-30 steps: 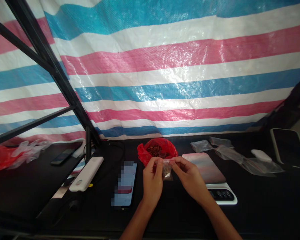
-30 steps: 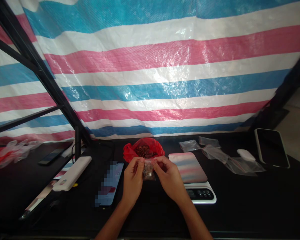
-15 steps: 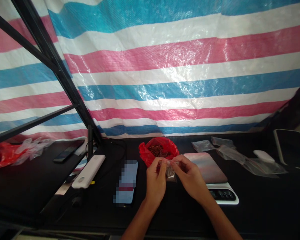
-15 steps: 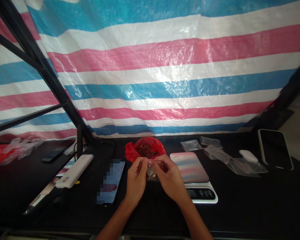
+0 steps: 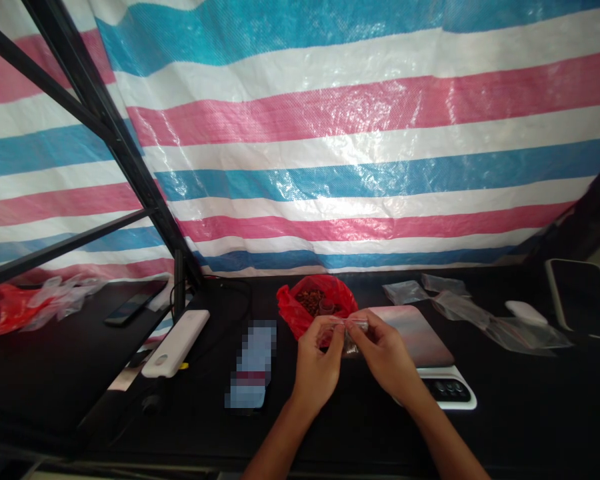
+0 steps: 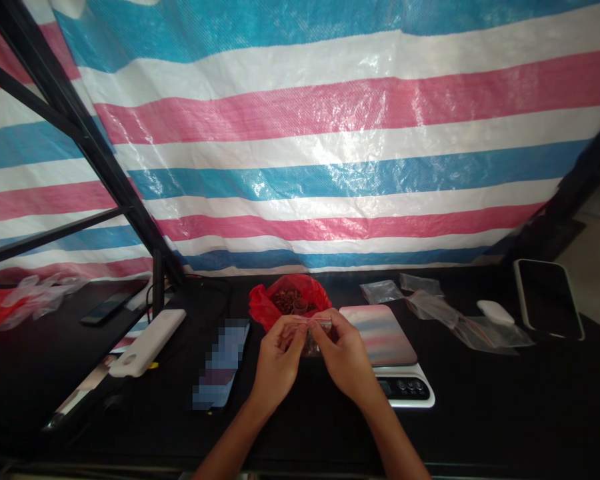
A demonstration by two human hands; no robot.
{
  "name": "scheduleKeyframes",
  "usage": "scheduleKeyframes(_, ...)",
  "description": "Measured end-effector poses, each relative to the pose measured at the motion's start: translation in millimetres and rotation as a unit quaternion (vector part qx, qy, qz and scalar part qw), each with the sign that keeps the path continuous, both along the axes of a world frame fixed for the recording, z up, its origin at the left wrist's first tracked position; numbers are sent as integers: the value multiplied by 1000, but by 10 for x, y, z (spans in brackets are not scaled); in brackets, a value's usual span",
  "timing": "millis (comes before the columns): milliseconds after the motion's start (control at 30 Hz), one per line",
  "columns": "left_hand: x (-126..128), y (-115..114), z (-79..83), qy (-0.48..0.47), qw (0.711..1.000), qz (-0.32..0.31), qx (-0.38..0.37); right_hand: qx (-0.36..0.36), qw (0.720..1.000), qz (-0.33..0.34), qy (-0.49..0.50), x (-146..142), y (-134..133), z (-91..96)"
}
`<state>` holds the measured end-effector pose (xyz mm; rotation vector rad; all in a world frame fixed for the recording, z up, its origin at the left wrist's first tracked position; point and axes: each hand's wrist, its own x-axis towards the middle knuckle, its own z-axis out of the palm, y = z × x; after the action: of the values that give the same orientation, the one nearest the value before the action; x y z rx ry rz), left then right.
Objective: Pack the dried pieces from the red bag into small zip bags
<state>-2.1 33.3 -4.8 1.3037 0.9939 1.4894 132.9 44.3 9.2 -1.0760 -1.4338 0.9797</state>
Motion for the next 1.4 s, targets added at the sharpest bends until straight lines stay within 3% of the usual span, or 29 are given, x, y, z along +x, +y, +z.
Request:
scheduleKeyframes(333, -50, -27, 76, -23, 999, 1, 27, 43, 999, 31, -9, 20, -23, 55)
scheduleKeyframes(500, -109, -24, 80, 32, 998, -26, 48, 40, 999, 27, 20, 57, -26, 81)
scheduleKeyframes(733, -87, -25, 42, 16, 999, 0, 34, -47, 995, 32, 84, 73, 25, 26)
scheduleKeyframes(1033, -80, -79, 58, 91, 989, 30, 113, 96, 994, -47, -2, 29, -36, 18)
scheduleKeyframes(1267, -78, -62, 60, 55, 995, 32, 77, 40, 997, 50, 42, 11, -29, -21)
scheduleKeyframes(1400, -90, -46, 76, 44, 996, 20, 79, 22, 998, 60, 24, 0, -30, -34)
